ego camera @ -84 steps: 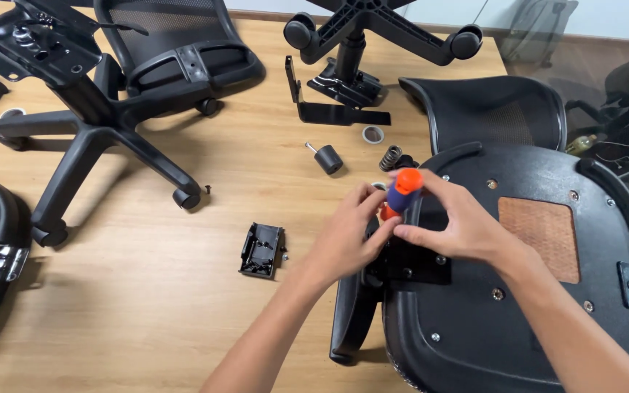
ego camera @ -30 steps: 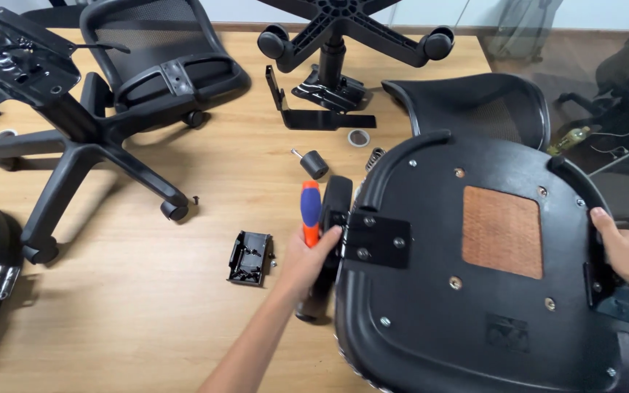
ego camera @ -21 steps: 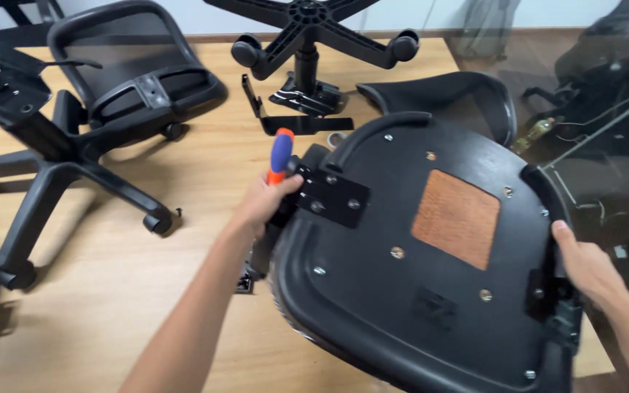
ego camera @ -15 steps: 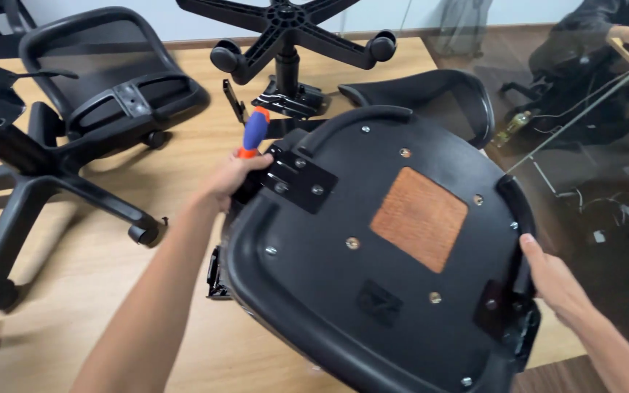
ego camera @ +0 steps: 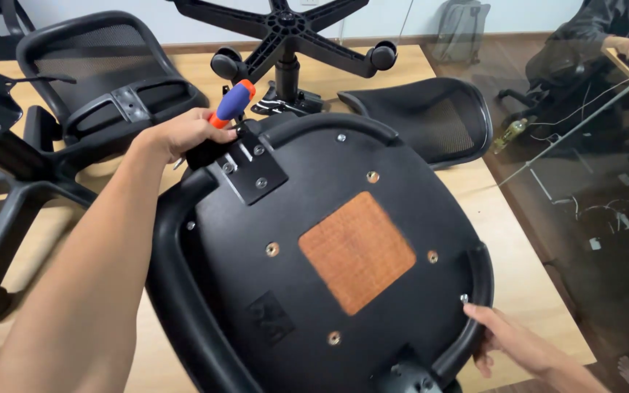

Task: The person assembles an office chair on a wooden table, using a screwdriver to drive screws that fasten the armrests to the underside of the seat. They align each armrest against the seat mounting points, hold it in place, and tighten the screws, repositioning the seat between sides.

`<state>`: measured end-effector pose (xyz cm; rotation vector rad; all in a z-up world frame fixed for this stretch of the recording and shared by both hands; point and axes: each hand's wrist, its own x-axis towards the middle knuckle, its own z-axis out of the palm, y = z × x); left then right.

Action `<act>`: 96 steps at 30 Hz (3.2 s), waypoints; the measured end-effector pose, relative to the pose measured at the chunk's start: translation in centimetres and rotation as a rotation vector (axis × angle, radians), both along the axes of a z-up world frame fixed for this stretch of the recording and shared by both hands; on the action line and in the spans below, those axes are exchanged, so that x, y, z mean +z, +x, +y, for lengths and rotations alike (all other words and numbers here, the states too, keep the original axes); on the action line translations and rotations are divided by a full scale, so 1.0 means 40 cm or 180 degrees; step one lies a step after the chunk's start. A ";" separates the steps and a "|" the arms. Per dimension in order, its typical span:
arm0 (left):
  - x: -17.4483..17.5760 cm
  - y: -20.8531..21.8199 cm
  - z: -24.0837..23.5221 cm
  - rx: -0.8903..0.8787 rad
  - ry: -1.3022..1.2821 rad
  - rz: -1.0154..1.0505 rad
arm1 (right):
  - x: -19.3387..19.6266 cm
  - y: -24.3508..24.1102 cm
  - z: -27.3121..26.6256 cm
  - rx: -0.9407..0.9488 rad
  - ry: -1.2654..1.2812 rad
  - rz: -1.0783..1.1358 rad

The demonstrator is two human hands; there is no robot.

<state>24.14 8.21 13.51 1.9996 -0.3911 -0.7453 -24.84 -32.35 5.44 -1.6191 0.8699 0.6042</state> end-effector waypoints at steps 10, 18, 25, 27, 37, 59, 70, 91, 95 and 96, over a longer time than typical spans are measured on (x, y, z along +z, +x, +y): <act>-0.023 -0.006 -0.054 -0.0129 -0.0150 -0.0289 | 0.299 0.420 0.064 0.0744 -0.1673 -0.2301; -0.086 -0.018 -0.100 -0.0130 -0.0384 -0.0189 | 0.372 0.746 0.270 0.2773 -0.4397 -0.3057; -0.121 -0.049 -0.059 -0.0182 -0.0614 -0.0117 | 0.348 0.894 0.406 0.3062 -0.2946 -0.2399; -0.111 -0.068 -0.053 -0.0201 -0.0665 -0.0110 | 0.323 0.945 0.412 0.3410 -0.2355 -0.2652; -0.089 -0.100 -0.034 -0.0349 -0.0951 -0.0175 | 0.318 1.043 0.422 0.3895 -0.1573 -0.2106; -0.012 -0.187 -0.034 -0.0383 -0.1041 -0.0320 | 0.333 1.039 0.409 0.3012 -0.0647 -0.0968; -0.161 -0.460 0.188 0.1740 -0.1434 -0.0564 | 0.296 1.062 0.358 0.3180 -0.0501 -0.0967; -0.060 -0.640 0.041 0.2635 -0.1089 0.0027 | 0.311 1.049 0.271 0.3050 -0.1724 -0.1091; -0.041 -0.571 0.020 0.2420 -0.1179 -0.0034 | 0.342 1.032 0.226 0.2979 -0.1727 -0.1016; -0.044 -0.550 0.012 0.2379 -0.1102 0.0003 | 0.349 1.023 0.212 0.2913 -0.1726 -0.1046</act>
